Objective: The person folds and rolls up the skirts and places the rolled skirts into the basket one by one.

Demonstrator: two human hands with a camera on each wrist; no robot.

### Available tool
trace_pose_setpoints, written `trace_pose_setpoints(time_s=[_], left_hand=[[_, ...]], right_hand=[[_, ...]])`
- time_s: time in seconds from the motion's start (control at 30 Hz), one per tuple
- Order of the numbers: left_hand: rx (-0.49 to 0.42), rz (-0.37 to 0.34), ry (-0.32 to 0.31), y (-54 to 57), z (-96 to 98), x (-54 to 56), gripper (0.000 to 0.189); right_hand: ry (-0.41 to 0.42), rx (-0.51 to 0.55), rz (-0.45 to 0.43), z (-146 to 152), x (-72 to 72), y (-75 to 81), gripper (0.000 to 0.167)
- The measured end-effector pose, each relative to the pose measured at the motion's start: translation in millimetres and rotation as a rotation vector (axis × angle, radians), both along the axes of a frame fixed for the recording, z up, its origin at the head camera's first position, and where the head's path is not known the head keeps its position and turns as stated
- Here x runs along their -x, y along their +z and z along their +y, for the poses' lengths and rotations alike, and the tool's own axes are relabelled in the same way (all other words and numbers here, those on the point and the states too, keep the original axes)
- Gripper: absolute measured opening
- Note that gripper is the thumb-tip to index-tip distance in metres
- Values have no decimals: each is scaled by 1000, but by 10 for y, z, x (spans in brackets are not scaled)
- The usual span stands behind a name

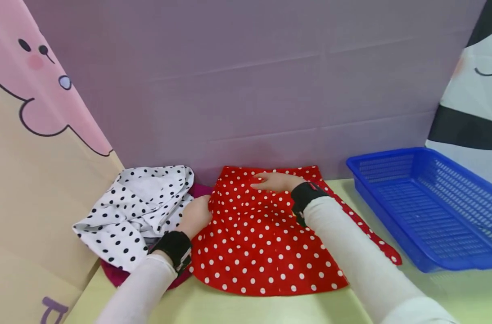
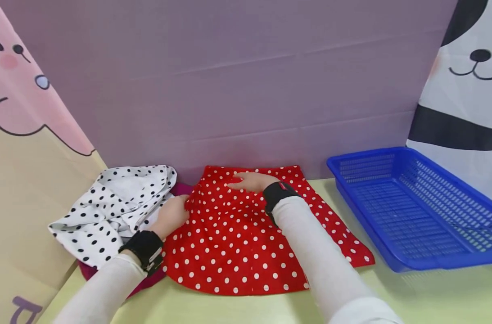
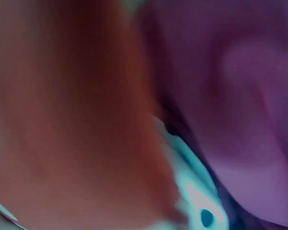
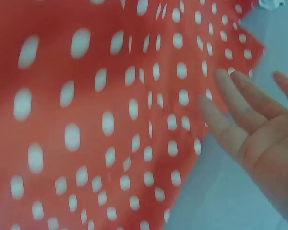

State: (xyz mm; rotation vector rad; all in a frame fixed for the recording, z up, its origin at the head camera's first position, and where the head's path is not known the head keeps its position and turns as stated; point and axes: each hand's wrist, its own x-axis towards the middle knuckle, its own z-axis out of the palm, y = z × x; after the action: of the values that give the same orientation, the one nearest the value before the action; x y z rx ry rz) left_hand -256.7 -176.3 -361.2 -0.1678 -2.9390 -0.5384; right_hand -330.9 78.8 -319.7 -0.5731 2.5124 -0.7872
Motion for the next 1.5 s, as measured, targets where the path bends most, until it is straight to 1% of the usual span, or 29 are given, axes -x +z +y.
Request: trace_pose_setpoints(time_s=[0.07,0.13,0.2,0.33,0.4,0.47,0.53,0.6,0.7,0.77,0.8,0.83,0.9,0.97,1.03,1.07,1.13,1.2,1.23,1.3,1.37,1.4,1.43,1.5], left_hand=[[-29,61,-32,28,89,16,31],[-34,115,-60,47,166,34,34],[-33,157,-83,62,234,50,33],[-11,240,-142,105,365,67,25],[29,291,-181,130,430,72,22],[67,338,-233,156,498,66,19],[108,379,-284,183,566,54,17],[136,399,-332,207,633,35,15],[165,399,-389,241,727,2,11],[171,399,-415,264,791,-20,8],[170,396,-424,276,822,-34,8],[164,391,-431,288,853,-48,8],[139,379,-440,316,913,-81,9],[102,338,-431,348,967,-122,15],[37,257,-419,384,1014,-163,23],[-2,210,-409,402,1034,-183,28],[-77,109,-390,436,1054,-220,35],[-110,5,-385,467,1042,-255,35],[-96,-39,-392,479,1025,-269,34],[-37,-139,-412,505,977,-298,30],[39,-230,-450,535,919,-322,27],[60,-270,-474,552,893,-327,26],[67,-308,-494,569,871,-329,25],[25,-372,-529,611,852,-322,22]], right_hand=[[-1,121,-101,-76,2,-64,69],[5,211,-185,-127,-2,-100,69],[14,258,-218,-157,-5,-113,68],[33,319,-199,-169,-2,-77,63],[41,358,-192,-162,1,-47,61],[46,388,-192,-152,7,-23,59],[41,406,-208,-141,11,-7,58],[34,406,-222,-130,18,-1,57],[29,406,-240,-118,35,-8,56],[28,391,-228,-112,45,-13,56],[36,374,-201,-110,51,-15,55],[39,358,-157,-111,59,-18,53],[14,319,-34,-104,86,-34,46],[-27,288,114,-86,129,-60,37],[-82,265,238,-44,161,-61,28],[-108,261,276,-13,171,-51,25],[-121,250,325,62,179,-4,20],[-99,220,347,148,178,68,20],[-84,203,359,194,182,100,20],[-57,170,352,292,191,161,24],[-39,131,340,393,200,214,29],[-40,115,332,448,206,236,30],[-41,98,326,506,211,258,31],[-46,74,318,634,232,293,30]])
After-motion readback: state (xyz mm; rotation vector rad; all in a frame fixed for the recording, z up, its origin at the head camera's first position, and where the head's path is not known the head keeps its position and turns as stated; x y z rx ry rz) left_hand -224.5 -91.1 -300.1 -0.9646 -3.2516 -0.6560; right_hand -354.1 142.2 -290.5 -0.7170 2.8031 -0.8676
